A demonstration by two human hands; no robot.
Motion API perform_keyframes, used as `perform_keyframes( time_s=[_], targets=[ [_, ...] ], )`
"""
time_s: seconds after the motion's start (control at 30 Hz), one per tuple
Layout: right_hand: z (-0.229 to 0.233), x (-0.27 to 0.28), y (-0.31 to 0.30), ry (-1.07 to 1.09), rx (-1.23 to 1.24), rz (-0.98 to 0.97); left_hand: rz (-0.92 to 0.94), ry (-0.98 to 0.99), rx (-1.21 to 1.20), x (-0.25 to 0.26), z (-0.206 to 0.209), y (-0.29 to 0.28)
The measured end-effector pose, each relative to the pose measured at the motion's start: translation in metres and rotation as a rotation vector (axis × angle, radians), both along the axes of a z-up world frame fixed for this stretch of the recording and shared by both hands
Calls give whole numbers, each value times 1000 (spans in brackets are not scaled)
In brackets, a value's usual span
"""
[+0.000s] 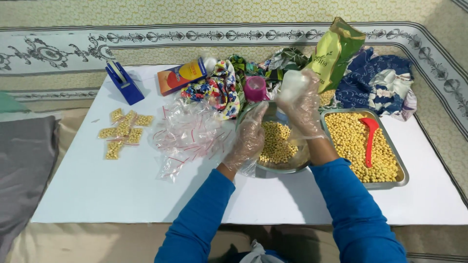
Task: Sorting and transferring nuts from a tray to a bowl using a scoop and hands
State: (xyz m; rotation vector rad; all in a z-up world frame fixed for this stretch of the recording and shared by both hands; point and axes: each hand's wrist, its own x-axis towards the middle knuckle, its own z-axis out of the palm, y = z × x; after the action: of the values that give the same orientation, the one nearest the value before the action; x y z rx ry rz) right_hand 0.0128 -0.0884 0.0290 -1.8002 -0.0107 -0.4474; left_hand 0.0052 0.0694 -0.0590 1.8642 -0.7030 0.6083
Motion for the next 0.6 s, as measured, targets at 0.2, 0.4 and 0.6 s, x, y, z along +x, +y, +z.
perform_keyframes(
  time_s=[0.2,0.4,0.6],
  targets=[
    [4,18,-3,329,257,20,-43,-82,0,11,-6,7],
    [62,-12,50,770,498,-8,-50,-164,-23,0,27,22],
    [15,25,78,618,809,451,472,-330,-394,8,59,-3]
  ],
)
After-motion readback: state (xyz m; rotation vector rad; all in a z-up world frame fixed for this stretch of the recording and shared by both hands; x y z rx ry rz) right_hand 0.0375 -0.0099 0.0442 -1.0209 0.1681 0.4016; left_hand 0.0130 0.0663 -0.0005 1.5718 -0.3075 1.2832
